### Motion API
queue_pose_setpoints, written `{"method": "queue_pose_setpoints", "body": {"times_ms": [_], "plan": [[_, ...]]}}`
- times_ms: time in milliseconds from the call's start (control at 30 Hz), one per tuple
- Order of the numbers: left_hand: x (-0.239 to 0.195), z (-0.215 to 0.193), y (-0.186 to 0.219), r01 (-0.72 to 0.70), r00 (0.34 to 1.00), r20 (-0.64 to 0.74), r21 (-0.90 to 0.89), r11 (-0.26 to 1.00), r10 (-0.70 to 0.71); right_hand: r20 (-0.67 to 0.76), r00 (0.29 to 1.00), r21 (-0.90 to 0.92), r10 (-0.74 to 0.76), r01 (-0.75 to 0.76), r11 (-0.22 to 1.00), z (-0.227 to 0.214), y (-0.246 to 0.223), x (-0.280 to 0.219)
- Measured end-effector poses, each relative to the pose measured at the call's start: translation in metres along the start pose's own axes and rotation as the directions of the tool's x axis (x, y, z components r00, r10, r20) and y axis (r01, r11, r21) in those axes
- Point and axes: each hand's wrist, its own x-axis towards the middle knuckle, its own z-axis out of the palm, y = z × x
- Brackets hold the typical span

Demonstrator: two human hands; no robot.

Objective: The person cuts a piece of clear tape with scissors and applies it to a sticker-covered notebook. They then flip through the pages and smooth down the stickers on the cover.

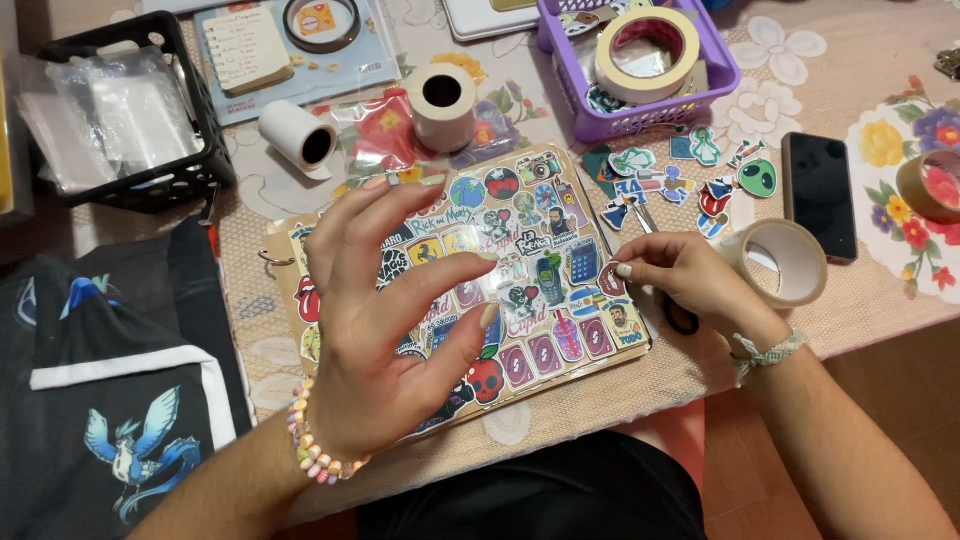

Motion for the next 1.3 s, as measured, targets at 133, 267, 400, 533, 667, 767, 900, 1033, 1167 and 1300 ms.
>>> {"method": "queue_pose_setpoints", "body": {"times_ms": [133,267,400,533,667,767,900,1033,1167,1300], "plan": [[0.0,-0.001,0.0,-0.001,1.0,0.003,0.004,1.0,0.001,-0.031,0.999,-0.114,-0.015,0.012,0.993,0.004,-0.006,-0.004],[0.001,-0.002,0.0,0.004,1.0,0.014,0.011,1.0,-0.004,-0.065,0.984,-0.229,-0.168,0.149,0.962,0.01,0.0,-0.005],[0.002,-0.002,0.0,0.001,1.0,0.002,0.009,1.0,-0.001,-0.093,0.959,-0.484,-0.267,0.191,0.854,0.012,-0.009,-0.009],[0.002,-0.003,-0.001,-0.004,1.0,-0.006,0.016,1.0,0.004,-0.044,0.99,-0.559,-0.136,0.088,0.824,0.008,-0.012,0.003],[0.002,-0.008,-0.003,0.023,1.0,-0.01,-0.018,1.0,-0.024,-0.007,1.0,-0.782,-0.024,0.01,0.623,0.021,-0.056,-0.008],[0.009,-0.021,-0.005,0.087,0.993,-0.06,-0.14,0.986,-0.097,-0.016,1.0,-0.818,0.026,-0.028,0.575,0.021,-0.072,-0.004],[0.014,-0.049,-0.008,0.021,0.994,-0.105,-0.188,0.982,-0.042,0.054,0.938,-0.786,-0.342,0.251,0.565,0.013,-0.073,-0.001],[0.003,-0.06,-0.02,0.075,0.99,0.139,-0.404,0.912,-0.02,0.036,0.523,-0.643,-0.851,0.664,0.381,0.024,-0.138,-0.047],[-0.009,-0.066,-0.018,0.011,0.975,0.218,-0.213,0.977,0.037,0.149,0.242,-0.495,-0.959,0.858,0.139,0.059,-0.172,-0.075],[-0.018,-0.079,-0.007,-0.007,0.973,0.23,-0.066,0.998,0.023,0.316,0.037,-0.461,-0.948,0.879,-0.119,0.091,-0.189,-0.077]]}}
